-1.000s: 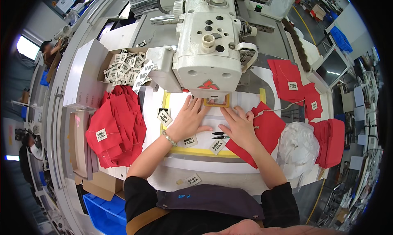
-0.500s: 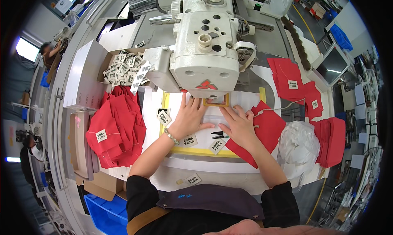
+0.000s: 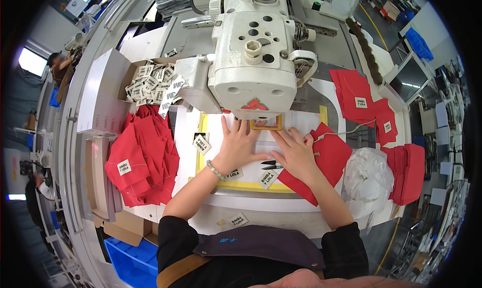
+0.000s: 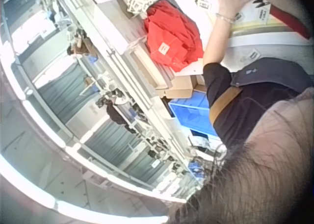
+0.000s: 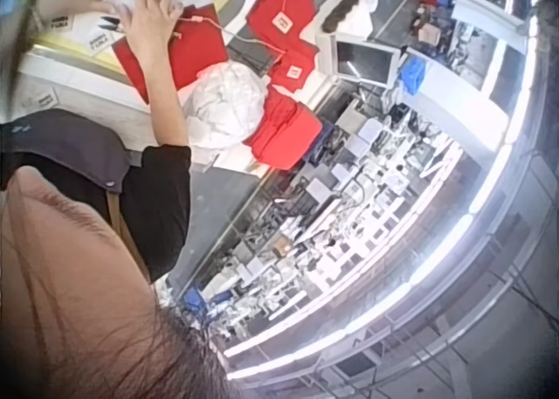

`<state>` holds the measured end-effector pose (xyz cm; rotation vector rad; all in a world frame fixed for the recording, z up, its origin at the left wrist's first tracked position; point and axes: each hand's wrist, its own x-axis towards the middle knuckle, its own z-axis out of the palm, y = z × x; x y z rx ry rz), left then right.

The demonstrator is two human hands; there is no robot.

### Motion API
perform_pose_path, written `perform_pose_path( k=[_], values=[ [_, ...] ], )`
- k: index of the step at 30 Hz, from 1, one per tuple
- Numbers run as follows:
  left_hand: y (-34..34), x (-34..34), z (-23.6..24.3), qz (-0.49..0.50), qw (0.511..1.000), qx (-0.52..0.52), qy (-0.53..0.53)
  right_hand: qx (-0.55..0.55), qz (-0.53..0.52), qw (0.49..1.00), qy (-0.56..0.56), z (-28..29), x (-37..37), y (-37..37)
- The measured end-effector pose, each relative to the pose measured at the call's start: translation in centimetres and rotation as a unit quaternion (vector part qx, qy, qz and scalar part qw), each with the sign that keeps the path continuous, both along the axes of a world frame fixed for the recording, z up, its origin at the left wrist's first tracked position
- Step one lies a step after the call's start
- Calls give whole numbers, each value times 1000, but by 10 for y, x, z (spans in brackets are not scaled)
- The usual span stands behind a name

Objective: The person sews white rectangular labels onto red fabric pieces using an industrial sewing machine. They pick up a red fabric piece, place a label on it, and guide it under the machine's needle to stitch it in place. After sewing, they cut the thread and place the finished piece into a stack.

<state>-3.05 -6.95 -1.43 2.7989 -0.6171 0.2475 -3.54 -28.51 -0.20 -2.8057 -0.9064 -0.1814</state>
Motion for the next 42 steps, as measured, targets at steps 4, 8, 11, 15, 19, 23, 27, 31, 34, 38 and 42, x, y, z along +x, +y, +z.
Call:
perform_pose_path(
  k=[4, 8, 11, 15, 19, 23, 27, 31, 34, 38, 42],
  values=[
    [-4, -2, 1, 4, 1000, -9, -7, 2, -4, 1000, 3, 2, -1, 1],
    [-5, -3, 3, 10, 1000, -9, 8, -3, -5, 1000, -4, 1, -2, 1],
    [-5, -2, 2, 10, 1000, -10, -11, -7, -7, 1000, -7, 2, -2, 2],
    [-2, -3, 3, 7, 999, 7, 30, -16, -12, 1000, -24, 8, -5, 2],
    [3, -12, 12, 12, 999, 21, 48, 12, -8, 1000, -8, 25, -20, -14],
    [8, -29, 27, 17, 998, 32, 41, 61, 18, 993, -103, 54, -48, -45],
    [28, -41, 40, 29, 999, 2, 45, 104, -130, 938, -305, 103, -67, -131],
    [27, -40, 53, 8, 997, -62, 34, -55, -474, 851, -221, 165, -93, -239],
    [19, -37, 56, -15, 996, -80, 33, -129, -505, 846, -110, 164, -115, -286],
    [9, -37, 56, -48, 995, -86, -2, -152, -450, 876, -85, 156, -106, -297],
    [0, -36, 63, -72, 993, -91, -29, -180, -404, 891, -107, 150, -102, -307]
  ],
)
